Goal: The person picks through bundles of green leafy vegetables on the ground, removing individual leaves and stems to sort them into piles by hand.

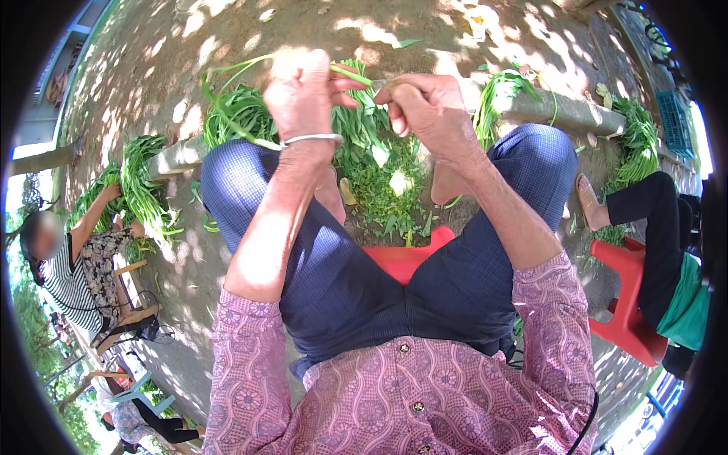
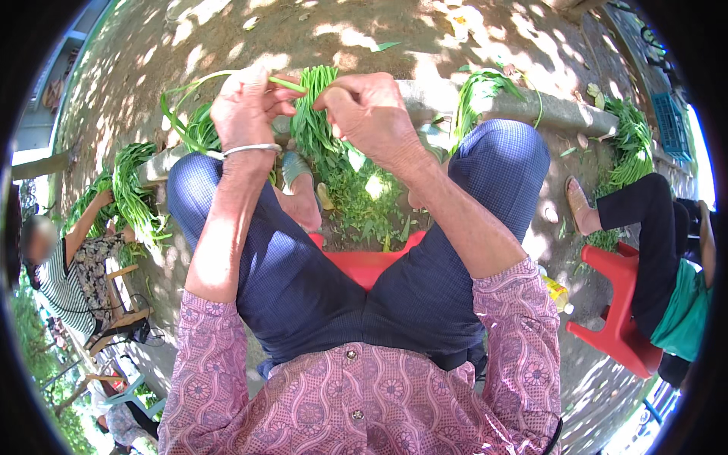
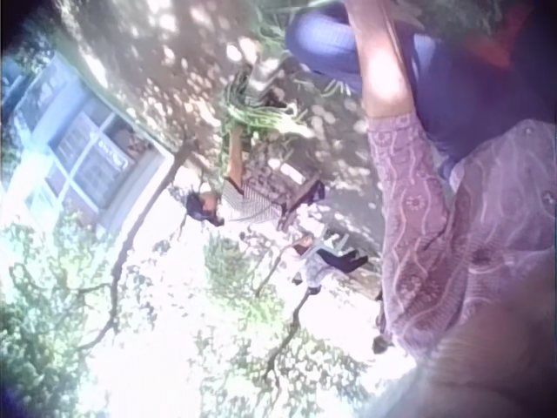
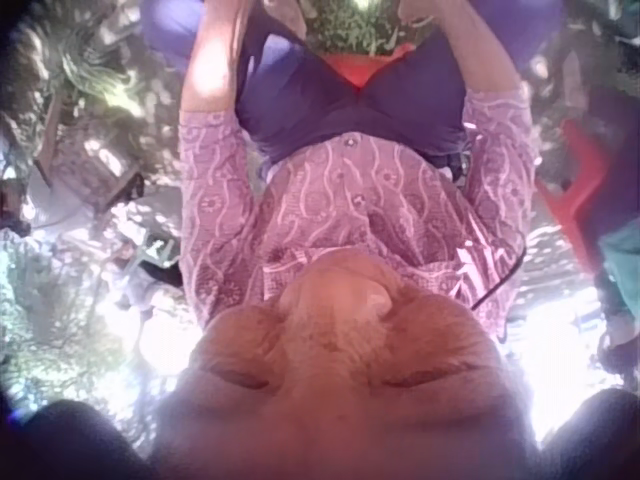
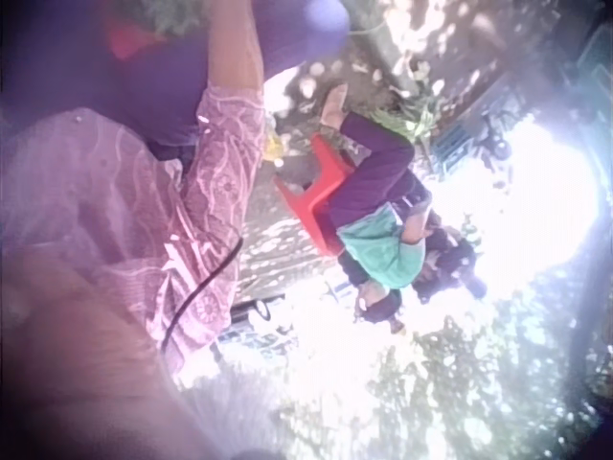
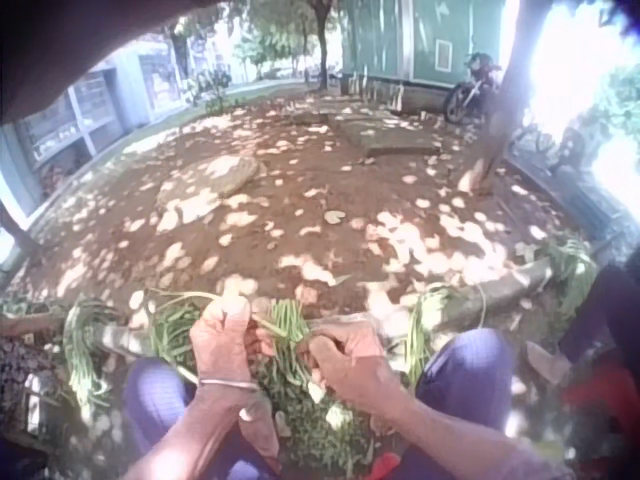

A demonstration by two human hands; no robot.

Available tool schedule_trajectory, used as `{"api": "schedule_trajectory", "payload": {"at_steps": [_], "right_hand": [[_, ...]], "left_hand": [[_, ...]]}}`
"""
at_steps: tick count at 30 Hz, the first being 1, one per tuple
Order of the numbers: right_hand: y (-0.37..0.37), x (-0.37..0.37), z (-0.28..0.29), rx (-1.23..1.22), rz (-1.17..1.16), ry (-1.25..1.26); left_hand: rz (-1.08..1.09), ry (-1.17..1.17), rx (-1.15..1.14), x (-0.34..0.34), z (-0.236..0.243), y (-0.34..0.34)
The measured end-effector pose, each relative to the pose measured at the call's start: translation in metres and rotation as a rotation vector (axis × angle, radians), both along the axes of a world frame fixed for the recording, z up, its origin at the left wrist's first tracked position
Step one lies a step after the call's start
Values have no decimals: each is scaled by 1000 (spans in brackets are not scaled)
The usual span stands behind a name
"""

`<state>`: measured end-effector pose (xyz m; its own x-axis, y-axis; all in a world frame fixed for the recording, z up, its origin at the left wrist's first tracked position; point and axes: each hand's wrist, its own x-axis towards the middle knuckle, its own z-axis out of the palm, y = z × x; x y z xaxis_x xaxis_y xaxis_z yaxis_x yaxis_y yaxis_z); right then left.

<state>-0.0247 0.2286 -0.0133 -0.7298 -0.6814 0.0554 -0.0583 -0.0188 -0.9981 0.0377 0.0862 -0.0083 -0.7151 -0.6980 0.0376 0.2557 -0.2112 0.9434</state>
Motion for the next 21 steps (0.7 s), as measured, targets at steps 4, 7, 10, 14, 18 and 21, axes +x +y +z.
{"api": "schedule_trajectory", "payload": {"at_steps": [4, 7, 10, 14, 18, 21], "right_hand": [[6, -3, 10, -58, 8, -186], [7, -2, 6, -30, 98, -226], [7, -1, 14, -13, 159, -294], [9, -5, 9, 79, 259, -269], [7, -2, 6, 111, 279, -233], [6, -2, 6, 103, 263, -197]], "left_hand": [[-76, 64, 27, 4, 3, -4], [-169, 26, -99, 4, 2, -4], [-196, 19, -180, 4, -3, -5], [-220, -5, -203, 3, -7, -2], [-258, -43, -222, 4, -10, -2], [-261, -55, -249, 4, -11, 0]]}}
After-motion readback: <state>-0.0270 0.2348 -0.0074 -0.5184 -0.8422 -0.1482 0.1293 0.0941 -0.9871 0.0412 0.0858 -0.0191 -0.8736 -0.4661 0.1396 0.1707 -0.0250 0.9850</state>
